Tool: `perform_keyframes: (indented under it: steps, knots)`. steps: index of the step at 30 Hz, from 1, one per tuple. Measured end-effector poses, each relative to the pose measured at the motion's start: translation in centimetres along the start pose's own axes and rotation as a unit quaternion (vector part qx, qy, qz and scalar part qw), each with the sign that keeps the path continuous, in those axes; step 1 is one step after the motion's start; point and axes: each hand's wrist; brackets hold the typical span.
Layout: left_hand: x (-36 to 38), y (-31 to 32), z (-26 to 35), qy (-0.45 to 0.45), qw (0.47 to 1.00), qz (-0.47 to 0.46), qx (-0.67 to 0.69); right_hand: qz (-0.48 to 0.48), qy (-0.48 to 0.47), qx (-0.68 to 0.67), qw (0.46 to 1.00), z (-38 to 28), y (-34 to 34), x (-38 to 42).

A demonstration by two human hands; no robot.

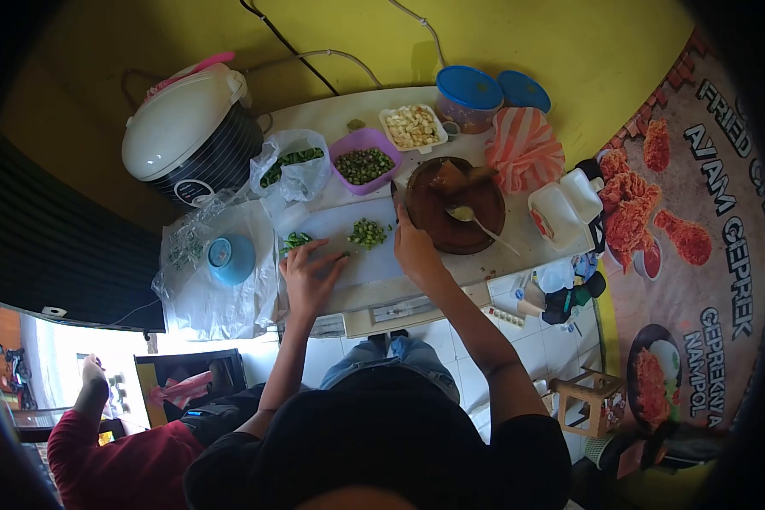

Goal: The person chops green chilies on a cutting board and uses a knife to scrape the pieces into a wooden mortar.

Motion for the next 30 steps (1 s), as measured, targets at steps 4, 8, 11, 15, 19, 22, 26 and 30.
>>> perform_keyframes:
  steps: [4,8,11,15,19,22,26,30]
  knots:
    - [0.0,0.0,0.0,-0.002,1.0,0.002,-0.002,0.016,-0.053,0.044,0.997,0.4,-0.2,0.3]
    - [-0.2,0.0,0.1,0.0,1.0,0.008,-0.009,0.001,-0.054,0.053,0.997,1.6,-0.3,0.6]
    - [-0.2,0.0,0.2,-0.002,1.0,0.008,-0.007,-0.026,-0.032,0.062,0.997,1.2,-1.0,1.6]
    - [-0.2,0.0,0.2,-0.003,1.0,0.01,-0.007,-0.039,-0.05,0.078,0.995,1.5,-1.4,2.5]
    - [-0.1,0.1,0.0,0.003,1.0,0.014,-0.015,-0.075,-0.022,0.095,0.992,0.0,-2.5,4.5]
    - [-0.1,0.1,0.1,0.004,1.0,0.013,-0.018,-0.122,0.048,0.044,0.99,-3.1,-4.9,5.3]
    - [0.1,0.1,0.0,-0.011,1.0,-0.004,-0.011,-0.095,-0.019,-0.019,0.995,-1.4,-5.0,5.0]
    - [0.1,-0.2,0.0,-0.02,1.0,-0.004,-0.023,-0.116,-0.01,-0.084,0.99,-3.4,-4.8,6.7]
Point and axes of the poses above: each hand's wrist, its own x-axis away from the middle knuckle, its own y-axis out of the palm, z = x × y, and after that the axes turned 11 degrees about -x, right-handed
